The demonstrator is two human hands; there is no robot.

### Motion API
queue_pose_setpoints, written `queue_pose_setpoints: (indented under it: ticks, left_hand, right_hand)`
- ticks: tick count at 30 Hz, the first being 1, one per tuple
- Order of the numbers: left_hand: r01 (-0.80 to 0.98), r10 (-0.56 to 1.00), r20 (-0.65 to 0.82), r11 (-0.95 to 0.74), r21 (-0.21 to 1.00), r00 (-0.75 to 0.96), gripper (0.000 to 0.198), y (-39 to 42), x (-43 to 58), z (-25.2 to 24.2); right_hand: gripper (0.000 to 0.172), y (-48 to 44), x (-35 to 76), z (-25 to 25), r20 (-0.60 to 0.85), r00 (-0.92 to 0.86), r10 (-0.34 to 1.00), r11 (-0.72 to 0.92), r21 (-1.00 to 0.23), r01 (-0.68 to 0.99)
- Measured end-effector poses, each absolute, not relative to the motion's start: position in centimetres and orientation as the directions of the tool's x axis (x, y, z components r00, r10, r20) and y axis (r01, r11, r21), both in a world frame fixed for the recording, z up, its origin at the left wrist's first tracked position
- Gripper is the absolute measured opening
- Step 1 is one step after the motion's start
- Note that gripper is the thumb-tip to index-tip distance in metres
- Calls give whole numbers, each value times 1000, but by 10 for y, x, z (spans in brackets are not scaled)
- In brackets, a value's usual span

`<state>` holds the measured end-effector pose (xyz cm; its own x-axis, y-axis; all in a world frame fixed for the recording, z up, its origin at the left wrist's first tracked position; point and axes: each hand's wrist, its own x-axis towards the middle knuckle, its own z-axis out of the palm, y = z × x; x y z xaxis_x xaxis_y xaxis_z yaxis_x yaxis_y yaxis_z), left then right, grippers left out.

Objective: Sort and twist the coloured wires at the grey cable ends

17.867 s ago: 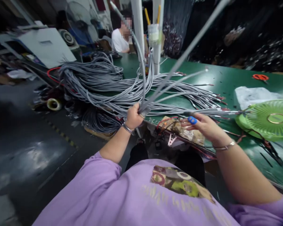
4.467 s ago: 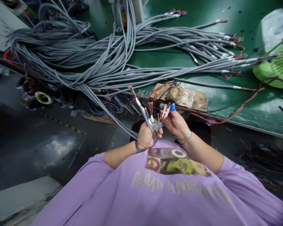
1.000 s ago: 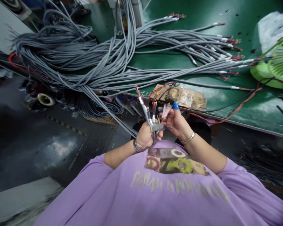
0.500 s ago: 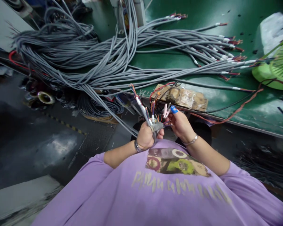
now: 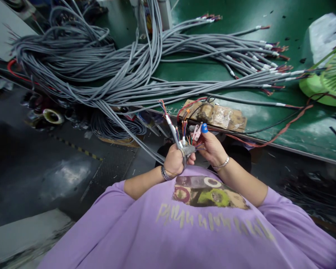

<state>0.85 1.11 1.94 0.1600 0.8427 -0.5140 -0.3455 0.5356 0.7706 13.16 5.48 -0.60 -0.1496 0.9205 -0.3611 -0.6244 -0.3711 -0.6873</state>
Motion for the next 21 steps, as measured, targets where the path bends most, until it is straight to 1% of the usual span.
queue_pose_setpoints:
  ticks: [3,10,15,17,21]
  left_hand:
    - [-331,840,-519,539,774,155,36,11,9,19]
    - [-342,847,-508,530,776,157,39,7,3,19]
    - [-373,870,-474,489,789,138,43,1,-2,22]
    - [-385,877,-468,472,793,110,41,0,-2,23]
    - [-410,881,-468,455,790,76,37,4,0,22]
  right_hand:
    - [53,54,132,-6,-370,-166,914,-389,-686,-615]
    - [64,50,137,-4,-374,-272,887,-460,-653,-602]
    - [67,51,146,-2,-387,-344,856,-518,-640,-567]
    - [64,54,147,-3,-377,-356,855,-518,-651,-555]
    - [46,56,146,-5,-329,-310,892,-451,-707,-545]
